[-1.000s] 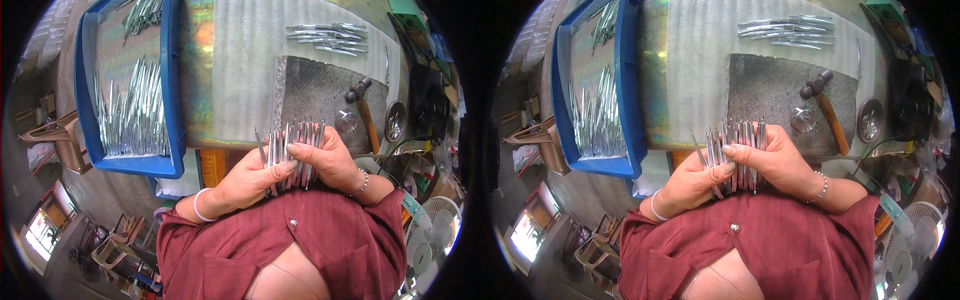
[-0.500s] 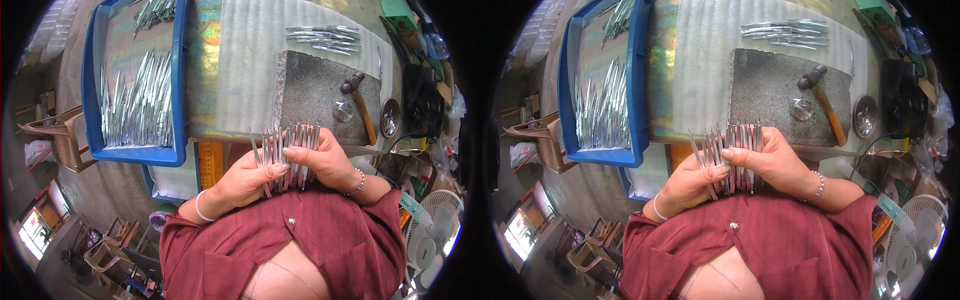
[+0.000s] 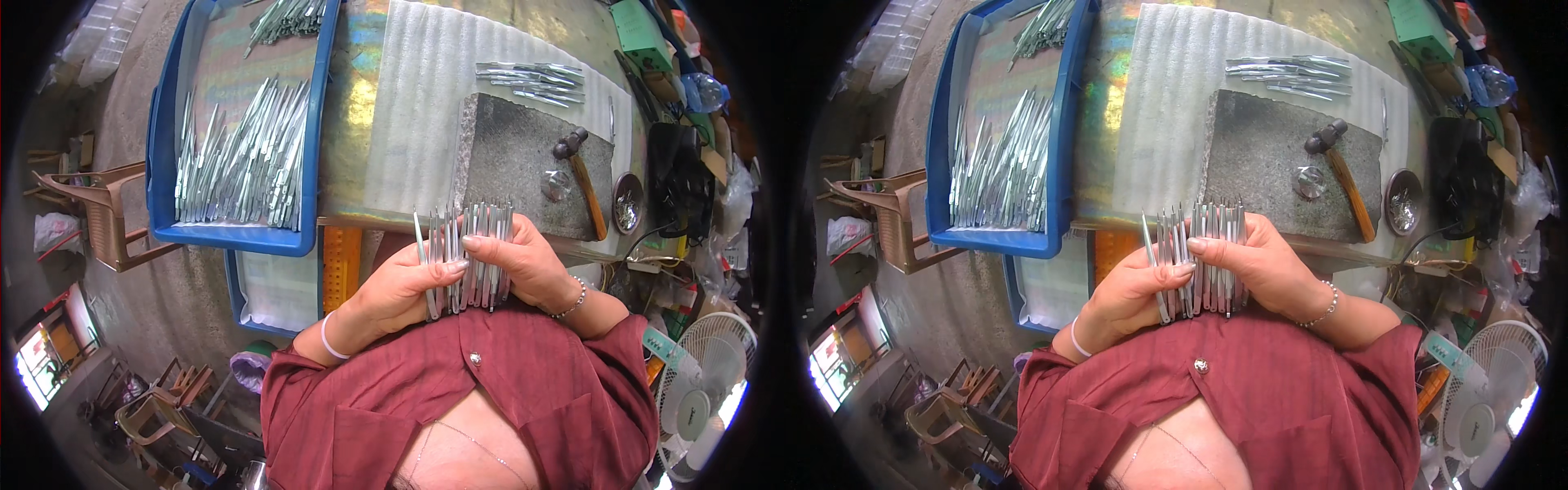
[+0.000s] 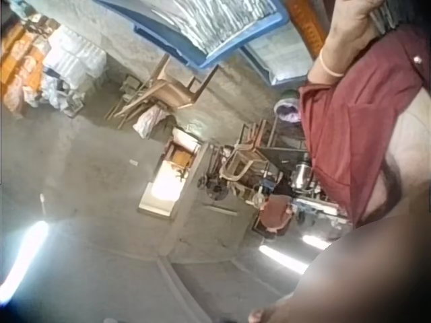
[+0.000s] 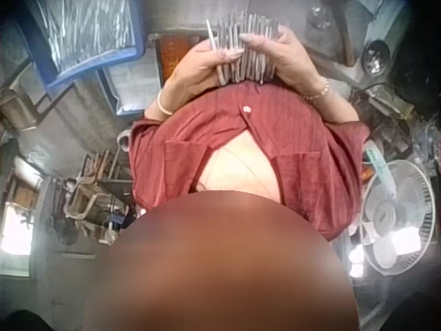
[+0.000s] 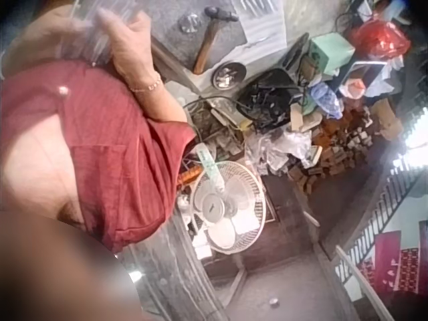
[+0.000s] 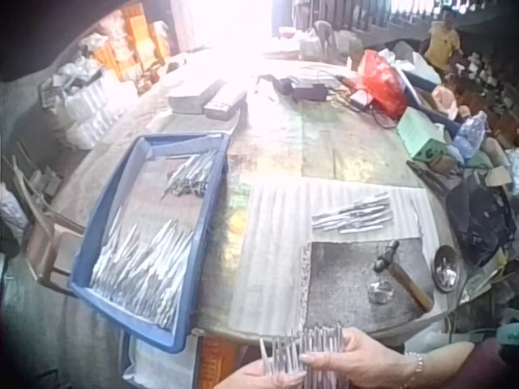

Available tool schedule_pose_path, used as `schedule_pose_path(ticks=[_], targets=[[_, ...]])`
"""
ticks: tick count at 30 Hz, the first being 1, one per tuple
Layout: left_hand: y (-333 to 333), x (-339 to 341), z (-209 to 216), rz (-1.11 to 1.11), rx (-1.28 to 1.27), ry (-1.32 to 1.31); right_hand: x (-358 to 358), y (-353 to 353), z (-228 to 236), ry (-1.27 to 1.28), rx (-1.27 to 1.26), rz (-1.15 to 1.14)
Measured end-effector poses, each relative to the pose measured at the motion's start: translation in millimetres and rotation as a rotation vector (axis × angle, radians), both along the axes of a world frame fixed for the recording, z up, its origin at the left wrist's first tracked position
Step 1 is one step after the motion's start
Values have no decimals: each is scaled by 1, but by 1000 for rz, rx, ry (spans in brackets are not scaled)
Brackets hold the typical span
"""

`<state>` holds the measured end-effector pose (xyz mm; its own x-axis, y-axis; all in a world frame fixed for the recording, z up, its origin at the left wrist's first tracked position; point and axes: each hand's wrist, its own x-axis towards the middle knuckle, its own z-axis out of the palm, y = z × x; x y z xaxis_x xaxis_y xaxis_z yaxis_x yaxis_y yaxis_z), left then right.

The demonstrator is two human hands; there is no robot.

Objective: Hammering and assembling small metal hardware components at a workbench.

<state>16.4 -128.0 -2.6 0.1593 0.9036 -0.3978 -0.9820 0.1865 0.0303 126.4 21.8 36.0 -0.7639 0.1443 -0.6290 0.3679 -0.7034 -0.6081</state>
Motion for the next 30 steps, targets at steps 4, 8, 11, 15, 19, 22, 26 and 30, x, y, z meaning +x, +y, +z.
schedule_pose_path(ticks=[4,8,11,15,19,22,26,30], targets=[[-2,0,-1,45,-15,32,1,-2,-1,14,9,-3],[-3,-2,-4,19,44,7,3,-5,-3,31,-6,11],[-6,-1,-4,16,69,2,4,-8,-2,40,-6,6],[-9,2,-2,22,54,50,5,-11,0,51,20,21],[-12,4,1,13,155,146,9,-15,-1,103,48,42],[-17,6,-3,-12,144,178,11,-18,-2,123,86,41],[-17,7,0,-4,151,177,14,-20,-3,106,48,22],[-15,8,3,-6,119,121,18,-19,-6,100,38,22]])
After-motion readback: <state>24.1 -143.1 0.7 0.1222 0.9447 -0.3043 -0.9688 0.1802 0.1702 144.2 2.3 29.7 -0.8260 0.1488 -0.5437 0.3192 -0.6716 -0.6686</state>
